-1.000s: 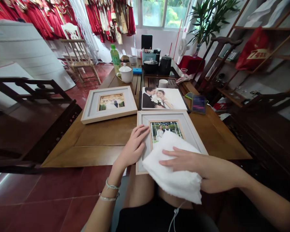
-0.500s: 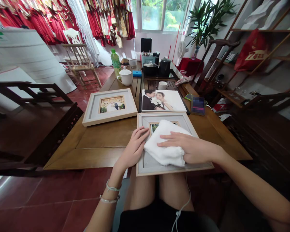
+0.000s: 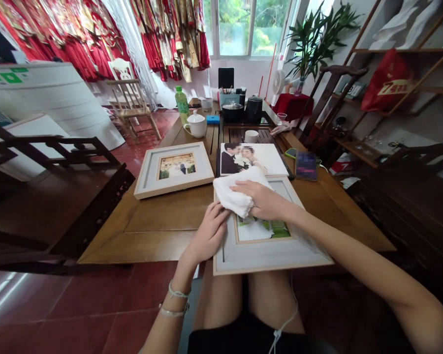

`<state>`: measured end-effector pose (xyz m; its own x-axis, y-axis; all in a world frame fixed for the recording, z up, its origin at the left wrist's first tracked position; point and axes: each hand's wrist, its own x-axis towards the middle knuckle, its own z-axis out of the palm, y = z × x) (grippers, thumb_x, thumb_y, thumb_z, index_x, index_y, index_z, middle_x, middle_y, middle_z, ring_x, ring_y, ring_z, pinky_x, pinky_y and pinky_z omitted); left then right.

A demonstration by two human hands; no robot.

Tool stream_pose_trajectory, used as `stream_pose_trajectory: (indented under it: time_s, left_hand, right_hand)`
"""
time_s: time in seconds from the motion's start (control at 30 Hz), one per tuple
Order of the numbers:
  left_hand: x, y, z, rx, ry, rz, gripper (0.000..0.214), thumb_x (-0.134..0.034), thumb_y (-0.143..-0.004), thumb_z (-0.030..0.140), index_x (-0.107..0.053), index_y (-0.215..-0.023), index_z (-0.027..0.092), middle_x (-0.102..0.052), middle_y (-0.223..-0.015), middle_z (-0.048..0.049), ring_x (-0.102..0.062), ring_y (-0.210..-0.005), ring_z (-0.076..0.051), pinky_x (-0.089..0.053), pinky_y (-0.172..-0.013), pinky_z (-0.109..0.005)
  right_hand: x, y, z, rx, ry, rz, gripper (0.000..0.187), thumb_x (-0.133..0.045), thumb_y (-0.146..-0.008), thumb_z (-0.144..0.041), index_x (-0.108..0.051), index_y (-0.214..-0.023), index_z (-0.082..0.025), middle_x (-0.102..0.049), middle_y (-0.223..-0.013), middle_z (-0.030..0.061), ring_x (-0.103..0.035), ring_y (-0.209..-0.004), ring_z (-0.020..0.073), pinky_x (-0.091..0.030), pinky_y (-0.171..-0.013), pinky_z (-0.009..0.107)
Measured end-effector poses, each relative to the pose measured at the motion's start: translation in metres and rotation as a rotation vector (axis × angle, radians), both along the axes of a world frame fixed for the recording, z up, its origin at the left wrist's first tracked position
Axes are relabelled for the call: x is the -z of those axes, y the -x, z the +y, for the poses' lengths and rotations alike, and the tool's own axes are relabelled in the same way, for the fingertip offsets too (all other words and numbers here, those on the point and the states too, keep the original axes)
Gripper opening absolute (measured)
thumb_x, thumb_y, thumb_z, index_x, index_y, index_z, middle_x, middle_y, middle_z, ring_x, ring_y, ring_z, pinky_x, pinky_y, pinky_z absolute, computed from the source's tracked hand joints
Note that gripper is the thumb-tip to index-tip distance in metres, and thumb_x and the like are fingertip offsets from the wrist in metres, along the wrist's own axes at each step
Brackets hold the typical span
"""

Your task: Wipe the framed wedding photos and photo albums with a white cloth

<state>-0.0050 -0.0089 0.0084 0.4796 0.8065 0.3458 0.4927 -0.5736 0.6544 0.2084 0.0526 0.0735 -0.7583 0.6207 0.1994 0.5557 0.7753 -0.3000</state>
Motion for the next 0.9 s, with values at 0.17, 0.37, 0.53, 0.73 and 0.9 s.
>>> stream_pose_trajectory:
  time_s: [0.17,0.37,0.53,0.73,0.9]
  left_hand:
    - [0.001,0.000,0.001,-0.004,-0.006,-0.008,0.045,-0.035,-0.094,0.016,-0.048,-0.137,0.023,-0.042,-0.144,-0.0092,-0.026,-0.139,-0.026,-0.022,-0.117,-0.052]
    - [0.001,0.000,0.001,0.009,0.004,-0.033,0.047,-0.034,-0.095,0.017,-0.044,-0.140,0.024,-0.043,-0.145,-0.0088,-0.025,-0.140,-0.025,-0.022,-0.117,-0.053]
    - [0.001,0.000,0.000,0.007,0.009,-0.051,0.047,-0.033,-0.095,0.017,-0.045,-0.140,0.024,-0.043,-0.145,-0.0078,-0.025,-0.141,-0.025,-0.022,-0.117,-0.053]
    - [0.002,0.000,0.000,0.013,0.012,-0.038,0.047,-0.034,-0.095,0.016,-0.045,-0.140,0.023,-0.042,-0.146,-0.0078,-0.025,-0.141,-0.024,-0.021,-0.118,-0.052]
    - [0.002,0.000,0.001,0.016,0.009,-0.034,0.047,-0.033,-0.095,0.016,-0.044,-0.140,0.023,-0.042,-0.146,-0.0080,-0.025,-0.141,-0.024,-0.021,-0.118,-0.053]
  right_hand:
    - [-0.008,0.000,0.011,-0.033,0.036,-0.050,0.066,-0.048,-0.067,-0.003,-0.052,-0.132,-0.011,-0.055,-0.137,0.0140,-0.043,-0.132,0.0285,-0.034,-0.110,0.049]
    - [-0.007,-0.054,0.005,0.164,0.044,-0.149,0.072,-0.049,-0.063,-0.003,-0.053,-0.134,-0.016,-0.047,-0.144,0.0119,-0.041,-0.133,0.0307,-0.035,-0.109,0.050]
    - [0.003,-0.108,-0.011,0.306,0.026,-0.065,0.067,-0.049,-0.067,-0.008,-0.054,-0.132,-0.021,-0.050,-0.142,0.0084,-0.044,-0.132,0.0296,-0.033,-0.110,0.052]
    - [0.004,-0.098,-0.081,0.290,0.125,-0.102,0.072,-0.049,-0.068,-0.006,-0.048,-0.138,-0.017,-0.049,-0.142,0.0114,-0.034,-0.138,0.0301,-0.023,-0.115,0.057]
    - [-0.021,-0.087,-0.129,0.051,0.475,-0.089,0.073,-0.049,-0.074,-0.005,-0.043,-0.143,-0.028,-0.041,-0.148,0.0021,-0.033,-0.138,0.0275,-0.032,-0.113,0.049]
